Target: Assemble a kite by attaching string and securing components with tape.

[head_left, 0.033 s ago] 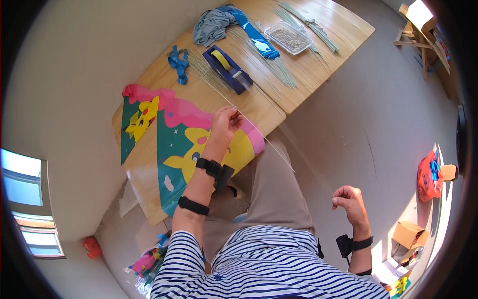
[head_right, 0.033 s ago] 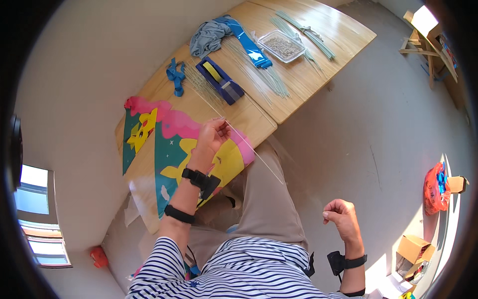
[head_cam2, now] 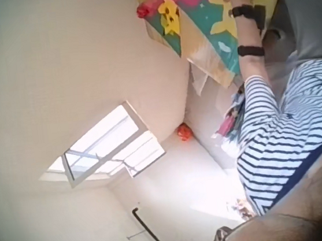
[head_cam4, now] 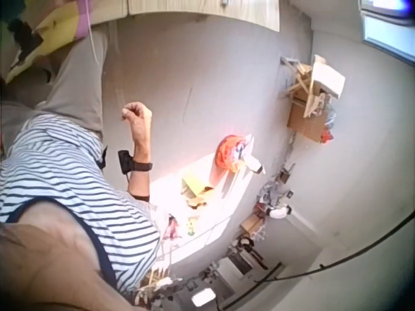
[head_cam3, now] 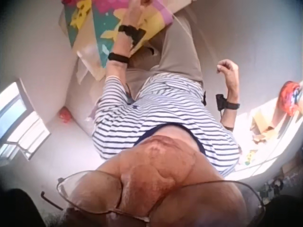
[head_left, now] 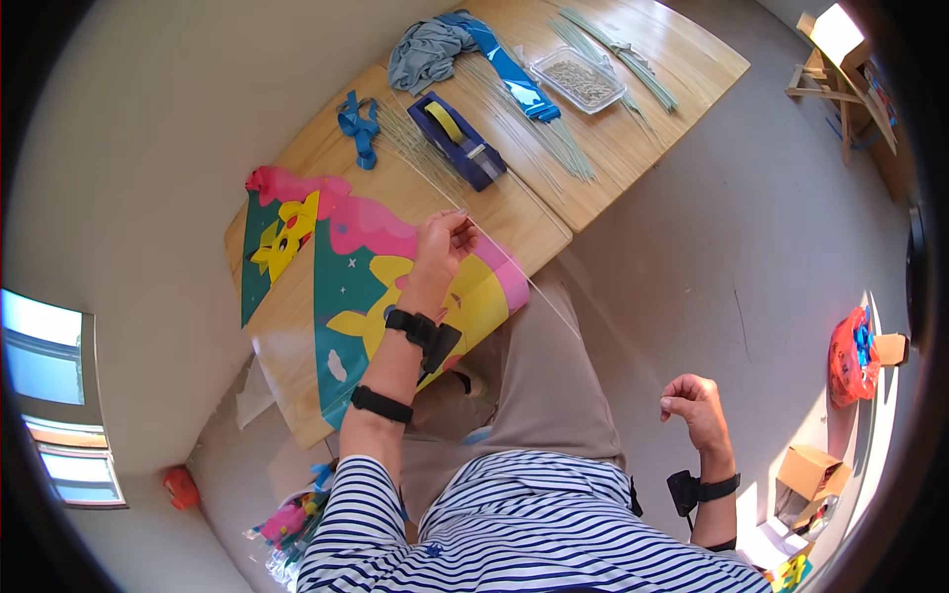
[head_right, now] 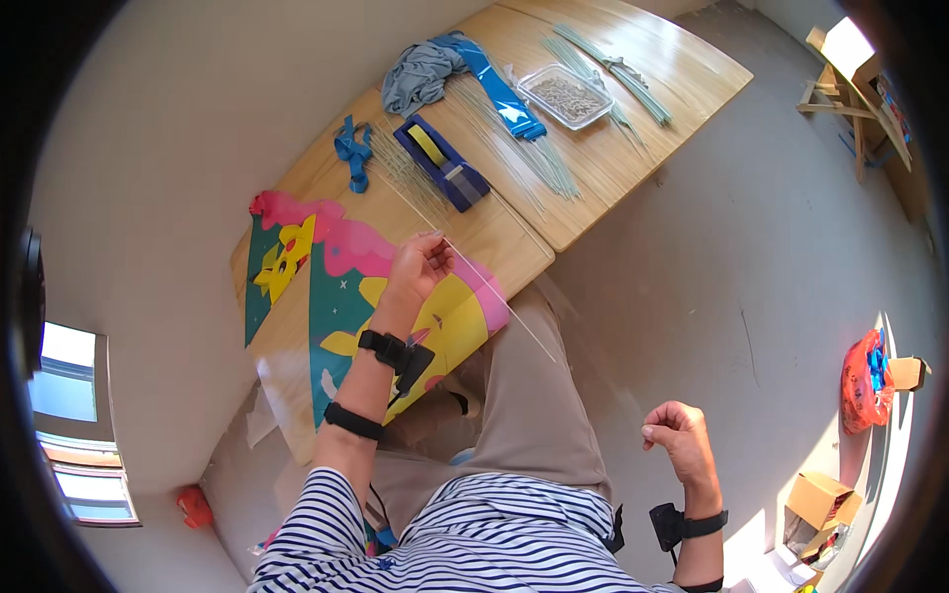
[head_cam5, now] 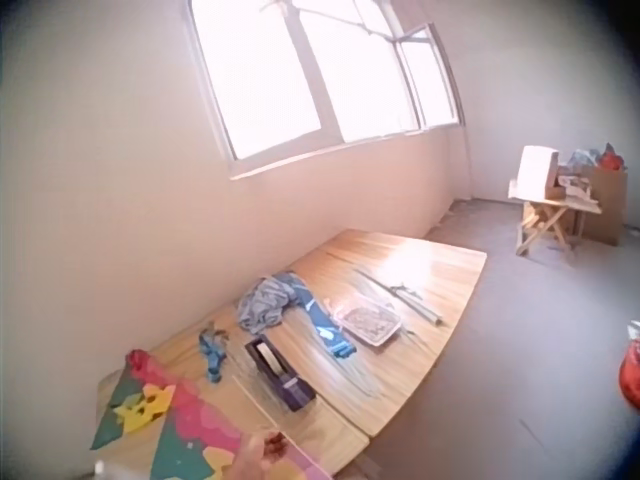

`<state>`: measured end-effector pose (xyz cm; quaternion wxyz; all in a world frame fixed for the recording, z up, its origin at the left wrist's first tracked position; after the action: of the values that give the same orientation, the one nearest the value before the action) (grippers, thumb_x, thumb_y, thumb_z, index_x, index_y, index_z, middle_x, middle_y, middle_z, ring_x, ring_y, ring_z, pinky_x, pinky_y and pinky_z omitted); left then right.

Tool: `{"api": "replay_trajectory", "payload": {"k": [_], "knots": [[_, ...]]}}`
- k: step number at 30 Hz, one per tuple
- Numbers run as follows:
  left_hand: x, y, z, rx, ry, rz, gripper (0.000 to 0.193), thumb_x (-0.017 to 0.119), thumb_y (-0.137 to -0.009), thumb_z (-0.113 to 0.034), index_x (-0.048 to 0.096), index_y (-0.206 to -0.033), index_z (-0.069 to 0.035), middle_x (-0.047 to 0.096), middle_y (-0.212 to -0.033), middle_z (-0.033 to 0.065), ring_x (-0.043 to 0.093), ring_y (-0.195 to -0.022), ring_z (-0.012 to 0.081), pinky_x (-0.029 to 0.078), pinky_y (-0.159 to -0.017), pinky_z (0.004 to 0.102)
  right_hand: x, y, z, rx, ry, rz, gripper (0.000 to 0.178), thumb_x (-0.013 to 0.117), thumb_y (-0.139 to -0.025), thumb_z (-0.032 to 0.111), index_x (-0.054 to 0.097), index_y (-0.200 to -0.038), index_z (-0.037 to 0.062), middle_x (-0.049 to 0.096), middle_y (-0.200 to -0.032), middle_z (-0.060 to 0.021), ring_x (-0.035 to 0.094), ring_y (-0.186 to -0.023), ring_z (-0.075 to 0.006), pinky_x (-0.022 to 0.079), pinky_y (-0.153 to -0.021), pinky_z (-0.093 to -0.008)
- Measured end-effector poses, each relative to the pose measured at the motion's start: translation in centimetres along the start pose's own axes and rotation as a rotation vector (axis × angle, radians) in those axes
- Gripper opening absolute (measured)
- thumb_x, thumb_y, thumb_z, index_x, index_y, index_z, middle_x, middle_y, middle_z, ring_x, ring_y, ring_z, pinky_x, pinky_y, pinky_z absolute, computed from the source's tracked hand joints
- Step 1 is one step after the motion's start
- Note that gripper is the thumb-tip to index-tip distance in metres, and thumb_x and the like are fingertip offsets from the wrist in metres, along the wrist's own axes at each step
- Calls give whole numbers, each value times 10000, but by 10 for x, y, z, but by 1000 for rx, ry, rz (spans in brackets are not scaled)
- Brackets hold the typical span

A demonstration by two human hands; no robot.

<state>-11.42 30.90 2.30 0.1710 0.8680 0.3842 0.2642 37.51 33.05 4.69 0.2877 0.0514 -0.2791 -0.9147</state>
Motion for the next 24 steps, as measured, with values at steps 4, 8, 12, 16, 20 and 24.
{"api": "replay_trajectory", "payload": {"k": [4, 8, 12, 16, 20, 24], "knots": [[-22, -37, -34, 36, -37, -138, 51, 634, -938, -74, 595, -930, -42, 653, -787, 85, 653, -666, 192, 563, -601, 340, -3, -9, -8, 58, 30, -20, 69, 655, -780, -87, 644, -830, -42, 646, -719, -74, 635, -622, -161, 541, -617, -289], [-31, -62, -59, 91, -15, -139, 54, 645, -930, -68, 596, -920, -48, 650, -804, 83, 652, -689, 195, 569, -626, 349, -6, -15, -12, 106, 35, -39, 69, 654, -778, -91, 645, -825, -43, 653, -719, -79, 638, -619, -164, 541, -621, -290], [-11, -61, -98, 167, 18, -77, 55, 654, -928, -56, 602, -925, -36, 649, -858, 85, 650, -746, 206, 578, -684, 360, -8, -22, -18, 132, 39, -41, 60, 652, -782, -88, 649, -818, -40, 653, -715, -76, 637, -619, -163, 535, -623, -288], [27, -81, -141, 222, 80, 0, 48, 645, -938, -42, 611, -966, -24, 670, -914, 108, 669, -805, 212, 586, -708, 354, -5, -27, -22, 157, 50, -23, 57, 651, -786, -85, 652, -815, -35, 653, -713, -71, 637, -621, -162, 530, -624, -286], [80, -75, -151, 307, 5, 11, 84, 657, -936, -37, 608, -1002, -20, 697, -959, 129, 694, -815, 218, 592, -714, 346, -4, -29, -25, 171, 62, -28, 54, 648, -789, -82, 653, -815, -36, 652, -712, -68, 638, -624, -163, 531, -631, -287], [58, -67, -102, 402, -60, -125, 114, 679, -915, -30, 605, -1001, -35, 709, -916, 105, 697, -754, 183, 582, -678, 312, -4, -30, -27, 181, 54, -31, 42, 648, -793, -73, 651, -813, -36, 650, -713, -66, 638, -627, -163, 530, -639, -287]]}}
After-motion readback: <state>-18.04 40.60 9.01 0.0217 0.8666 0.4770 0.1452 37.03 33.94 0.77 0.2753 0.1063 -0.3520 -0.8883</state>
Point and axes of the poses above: each hand's wrist, its own y-axis away from the middle knuckle, its own x-axis out of the palm, z = x × y, the point moved 3 cm from there along -y, towards the middle knuckle
